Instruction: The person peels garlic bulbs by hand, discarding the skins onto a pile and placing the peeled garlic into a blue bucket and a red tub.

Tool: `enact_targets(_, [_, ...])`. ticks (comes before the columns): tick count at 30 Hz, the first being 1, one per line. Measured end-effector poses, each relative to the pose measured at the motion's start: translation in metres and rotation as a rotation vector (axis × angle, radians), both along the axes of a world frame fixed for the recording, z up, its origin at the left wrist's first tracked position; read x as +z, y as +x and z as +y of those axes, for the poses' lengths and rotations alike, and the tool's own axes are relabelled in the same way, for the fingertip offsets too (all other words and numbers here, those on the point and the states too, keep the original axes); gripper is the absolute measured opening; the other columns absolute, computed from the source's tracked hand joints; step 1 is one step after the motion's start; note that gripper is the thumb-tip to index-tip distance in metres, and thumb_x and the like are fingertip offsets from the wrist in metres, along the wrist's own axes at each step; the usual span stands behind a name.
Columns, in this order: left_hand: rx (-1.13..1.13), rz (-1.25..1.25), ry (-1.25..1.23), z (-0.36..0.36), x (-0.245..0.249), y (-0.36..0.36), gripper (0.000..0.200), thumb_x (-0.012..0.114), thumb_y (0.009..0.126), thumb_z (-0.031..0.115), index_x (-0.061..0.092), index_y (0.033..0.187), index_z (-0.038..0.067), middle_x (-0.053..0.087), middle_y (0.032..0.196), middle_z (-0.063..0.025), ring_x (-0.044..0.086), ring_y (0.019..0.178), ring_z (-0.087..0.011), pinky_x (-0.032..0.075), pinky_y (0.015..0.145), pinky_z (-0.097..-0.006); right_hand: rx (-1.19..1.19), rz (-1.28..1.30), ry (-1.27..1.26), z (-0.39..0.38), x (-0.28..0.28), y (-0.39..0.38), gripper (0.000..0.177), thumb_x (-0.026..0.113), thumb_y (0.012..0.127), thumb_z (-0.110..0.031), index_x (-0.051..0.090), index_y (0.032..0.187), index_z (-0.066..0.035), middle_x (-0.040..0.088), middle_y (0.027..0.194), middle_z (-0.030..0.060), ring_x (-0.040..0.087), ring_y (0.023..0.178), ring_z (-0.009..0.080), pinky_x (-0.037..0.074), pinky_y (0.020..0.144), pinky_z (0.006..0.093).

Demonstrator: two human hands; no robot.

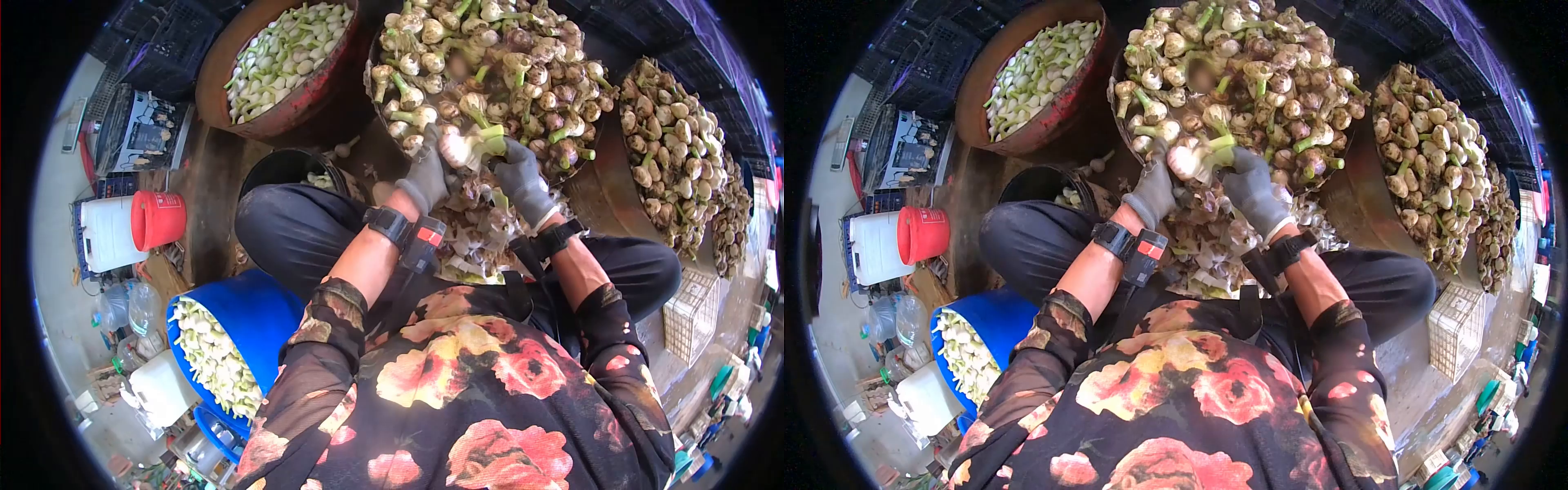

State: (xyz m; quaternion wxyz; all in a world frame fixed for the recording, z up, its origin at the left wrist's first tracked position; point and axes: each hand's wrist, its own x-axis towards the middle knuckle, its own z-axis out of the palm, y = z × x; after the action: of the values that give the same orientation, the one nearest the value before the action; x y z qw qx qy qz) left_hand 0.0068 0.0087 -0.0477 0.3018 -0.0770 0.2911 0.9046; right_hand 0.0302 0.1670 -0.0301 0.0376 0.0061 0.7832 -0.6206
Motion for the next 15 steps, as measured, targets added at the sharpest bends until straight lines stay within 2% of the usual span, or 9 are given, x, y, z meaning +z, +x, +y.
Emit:
enact_targets(1, [0.013,0.101,0.017,-0.001,-0.004,-0.002,0.051,0.038,0.085,0.052,0.053,0.104,0.007,0.059,0.095,-0.0021,0.056,0.077,-0.0141,0.048,0.063,-0.0285,-0.038,-0.005,-0.084,0.000,-0.007,-0.003,0.019,0.059,0.073,0.001,0.059,0.092,-0.001,0.062,0.085,0.0017,0.055,0.077,0.0107,0.044,0.070,0.0232])
enact_targets(5, [0.004,0.659,-1.004,0.003,0.003,-0.001,0.047,0.044,0.083,0.049,0.053,0.097,0.005,0.056,0.084,-0.0013,0.052,0.075,-0.0145,0.044,0.068,-0.0270,-0.068,-0.051,-0.093,0.002,-0.018,0.004,0.020,0.058,0.075,-0.004,0.059,0.095,-0.002,0.062,0.084,0.0043,0.056,0.075,0.0118,0.044,0.070,0.0246])
enact_targets(6, [0.221,0.674,-1.118,0.007,-0.001,0.003,0.031,0.051,0.081,0.034,0.053,0.088,0.003,0.056,0.078,-0.0115,0.055,0.074,-0.0252,0.044,0.068,-0.0352,-0.008,0.011,-0.008,0.008,-0.023,0.004,0.018,0.057,0.076,-0.004,0.059,0.094,-0.002,0.062,0.082,0.0057,0.056,0.074,0.0135,0.044,0.070,0.0257])
enact_targets(8, [0.333,0.593,-1.094,0.005,-0.012,0.003,0.033,0.049,0.083,0.036,0.051,0.091,0.003,0.053,0.087,-0.0145,0.051,0.084,-0.0268,0.040,0.076,-0.0362,0.131,0.190,0.166,0.008,-0.018,0.001,0.017,0.052,0.077,-0.002,0.059,0.092,-0.001,0.062,0.081,0.0063,0.057,0.075,0.0144,0.045,0.069,0.0254])
enact_targets(9, [0.269,0.576,-0.966,0.000,-0.019,-0.001,0.040,0.043,0.087,0.039,0.051,0.105,0.004,0.056,0.087,-0.0040,0.054,0.080,-0.0158,0.044,0.073,-0.0273,0.201,0.289,0.270,0.008,-0.008,0.006,0.017,0.049,0.077,0.000,0.059,0.090,0.000,0.062,0.082,0.0056,0.057,0.078,0.0136,0.045,0.068,0.0242])
enact_targets(11, [0.226,-0.032,-0.241,0.002,-0.006,0.003,0.034,0.043,0.087,0.041,0.055,0.096,0.010,0.058,0.073,0.0008,0.052,0.054,-0.0092,0.042,0.046,-0.0211,0.141,0.338,0.268,0.001,0.001,0.010,0.016,0.049,0.075,0.000,0.058,0.088,0.001,0.061,0.081,0.0077,0.058,0.078,0.0145,0.045,0.068,0.0249])
enact_targets(13, [0.054,-0.222,-0.039,-0.003,0.022,0.000,0.035,0.042,0.086,0.044,0.055,0.090,0.012,0.059,0.074,-0.0004,0.050,0.050,-0.0100,0.039,0.042,-0.0215,-0.008,0.162,-0.164,0.004,-0.037,0.012,0.016,0.047,0.074,0.003,0.057,0.086,0.001,0.061,0.081,0.0070,0.058,0.077,0.0150,0.045,0.067,0.0255])
enact_targets(14, [-0.007,-0.161,-0.058,-0.010,0.022,-0.001,0.038,0.040,0.086,0.045,0.056,0.093,0.010,0.060,0.074,-0.0017,0.053,0.056,-0.0110,0.042,0.048,-0.0238,-0.107,0.041,-0.468,0.002,-0.047,0.014,0.017,0.046,0.073,0.004,0.057,0.085,0.001,0.061,0.082,0.0063,0.059,0.077,0.0153,0.045,0.066,0.0258])
enact_targets(15, [0.069,0.065,-0.395,-0.015,0.010,-0.007,0.040,0.041,0.085,0.045,0.056,0.093,0.009,0.060,0.074,-0.0020,0.053,0.058,-0.0111,0.043,0.050,-0.0247,-0.081,0.127,-0.341,0.001,-0.045,0.010,0.016,0.045,0.074,0.002,0.057,0.084,0.000,0.061,0.081,0.0074,0.059,0.076,0.0166,0.045,0.066,0.0268])
